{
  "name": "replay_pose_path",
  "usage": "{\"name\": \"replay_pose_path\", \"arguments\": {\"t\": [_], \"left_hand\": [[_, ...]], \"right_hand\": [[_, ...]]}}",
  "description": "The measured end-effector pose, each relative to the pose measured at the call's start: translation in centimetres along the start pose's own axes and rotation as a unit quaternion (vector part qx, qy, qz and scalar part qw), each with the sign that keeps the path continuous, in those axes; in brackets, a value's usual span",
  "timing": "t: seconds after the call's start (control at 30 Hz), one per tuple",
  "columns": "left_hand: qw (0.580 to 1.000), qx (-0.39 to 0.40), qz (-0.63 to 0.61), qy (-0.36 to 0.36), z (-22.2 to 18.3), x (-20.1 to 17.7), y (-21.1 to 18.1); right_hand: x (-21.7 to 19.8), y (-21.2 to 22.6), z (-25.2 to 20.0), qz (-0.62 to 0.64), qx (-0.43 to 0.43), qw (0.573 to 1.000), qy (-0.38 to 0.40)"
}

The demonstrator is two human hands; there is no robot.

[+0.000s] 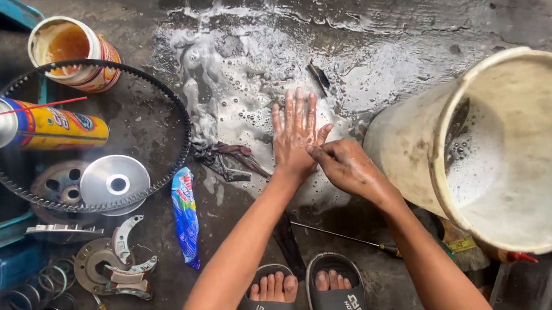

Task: Cleaning a motorcycle drive belt and the surrounding workspace using a brush, sponge, and soapy water.

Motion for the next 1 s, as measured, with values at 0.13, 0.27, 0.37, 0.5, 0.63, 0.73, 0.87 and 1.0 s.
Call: {"name": "replay_pose_path", "arguments": {"t": [0.13,0.27,0.37,0.5,0.63,0.73,0.87,1.0], "left_hand": [[0.999,0.003,0.038,0.017,1.9,3.2,1.0],[0.997,-0.020,0.049,0.054,2.0,2.0,0.5],[0.996,-0.032,0.071,0.034,3.1,0.3,0.4],[0.998,-0.040,0.050,0.019,3.2,-1.0,0.3],[0.999,-0.001,0.044,0.022,3.3,0.9,0.5],[0.995,0.054,-0.007,-0.088,2.9,-0.1,0.3],[0.979,0.092,-0.085,-0.162,0.2,-1.4,1.2],[0.990,0.050,-0.001,-0.132,-4.9,-3.7,1.4]], "right_hand": [[0.5,-1.5,1.8,0.029,0.013,0.999,0.000],[1.7,-3.3,3.1,0.033,0.010,0.999,0.016],[3.6,-6.0,4.9,0.041,0.036,0.997,0.047],[3.8,-5.4,4.8,0.051,0.049,0.997,0.041],[2.6,-4.1,3.1,0.020,0.052,0.998,0.019],[-0.4,0.2,-0.3,-0.003,0.004,1.000,-0.026],[-6.9,11.0,-9.7,0.043,-0.195,0.971,-0.130],[-18.4,6.5,-14.2,0.031,-0.133,0.985,-0.103]]}}
Point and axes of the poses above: each hand's wrist, its own z-axis towards the middle knuckle, its own x-axis out of the palm, y = z × x, the point moved 10 cm from there along z, towards the middle knuckle, and after that the axes turned 8 degrees about x, right-handed, at the moved point
